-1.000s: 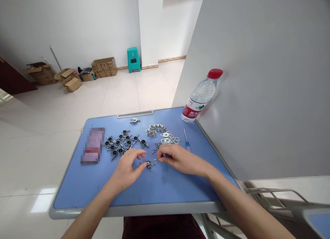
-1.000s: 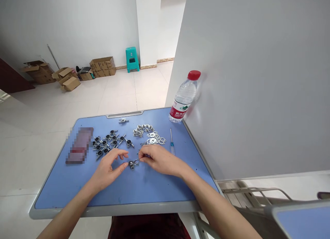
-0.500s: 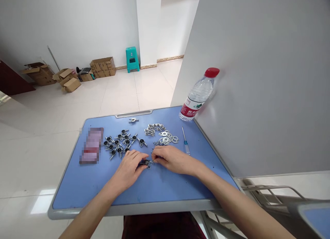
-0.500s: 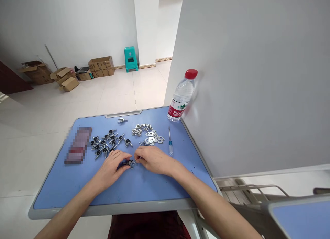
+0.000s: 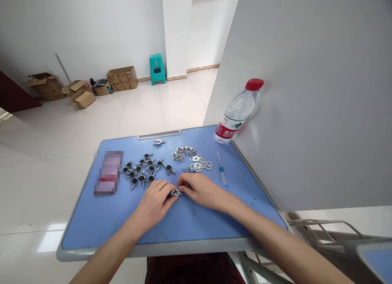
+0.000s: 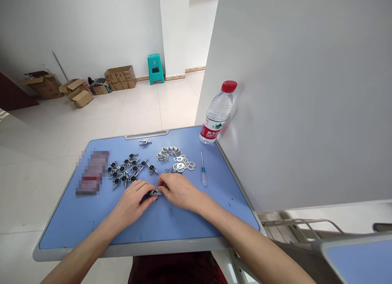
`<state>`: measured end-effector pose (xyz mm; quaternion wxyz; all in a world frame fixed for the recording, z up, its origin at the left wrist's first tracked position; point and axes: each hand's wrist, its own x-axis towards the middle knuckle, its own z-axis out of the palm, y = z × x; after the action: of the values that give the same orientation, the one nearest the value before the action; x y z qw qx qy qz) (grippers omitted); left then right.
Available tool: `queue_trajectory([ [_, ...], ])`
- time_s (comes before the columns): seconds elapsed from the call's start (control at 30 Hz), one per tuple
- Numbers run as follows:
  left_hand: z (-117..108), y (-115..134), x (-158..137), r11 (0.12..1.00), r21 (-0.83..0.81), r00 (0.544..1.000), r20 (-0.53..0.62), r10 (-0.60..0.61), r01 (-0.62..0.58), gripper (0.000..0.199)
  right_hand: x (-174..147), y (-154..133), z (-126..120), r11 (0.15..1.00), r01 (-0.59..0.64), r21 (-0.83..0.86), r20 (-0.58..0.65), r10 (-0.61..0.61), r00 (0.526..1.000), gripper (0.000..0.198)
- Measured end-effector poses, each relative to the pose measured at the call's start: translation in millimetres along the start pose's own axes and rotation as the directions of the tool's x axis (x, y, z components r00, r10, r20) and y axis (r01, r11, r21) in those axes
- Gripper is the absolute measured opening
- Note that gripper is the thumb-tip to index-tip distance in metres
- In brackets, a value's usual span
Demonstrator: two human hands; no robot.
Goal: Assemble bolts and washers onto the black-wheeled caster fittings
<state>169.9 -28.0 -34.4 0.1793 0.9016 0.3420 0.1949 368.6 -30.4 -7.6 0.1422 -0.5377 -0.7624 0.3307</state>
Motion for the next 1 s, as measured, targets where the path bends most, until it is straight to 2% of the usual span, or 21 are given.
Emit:
queue_trajectory([
  [0.23,-2.2,3.4,1.0,0.998,-0.016,0.998,-0.009,-0.057,0.057,0.007,-8.3,3.7,-3.6,0.997,0.04,-0.063,0.036,-0.038,0.999,0.008],
  [0.43,-2.7,4.1,0.6,0.99,-0.061,0.992,0.021,-0.125,0.126,0.009,-9.2,2.7,6.5,0.986,0.009,-0.165,0.055,0.0,0.998,0.005],
  [0.7,1.5,1.5,-0.8,1.0,-0.015,0.999,-0.03,-0.021,0.02,0.011,-11.5,3.8,15.1,0.981,-0.002,-0.195,0.023,0.007,1.0,0.006],
  [1.0,1.7,2.5,1.0,0.999,-0.033,1.0,-0.017,-0.003,0.003,0.021,-12.9,5.3,19.6,0.971,0.015,-0.237,0.059,-0.001,0.998,0.006],
])
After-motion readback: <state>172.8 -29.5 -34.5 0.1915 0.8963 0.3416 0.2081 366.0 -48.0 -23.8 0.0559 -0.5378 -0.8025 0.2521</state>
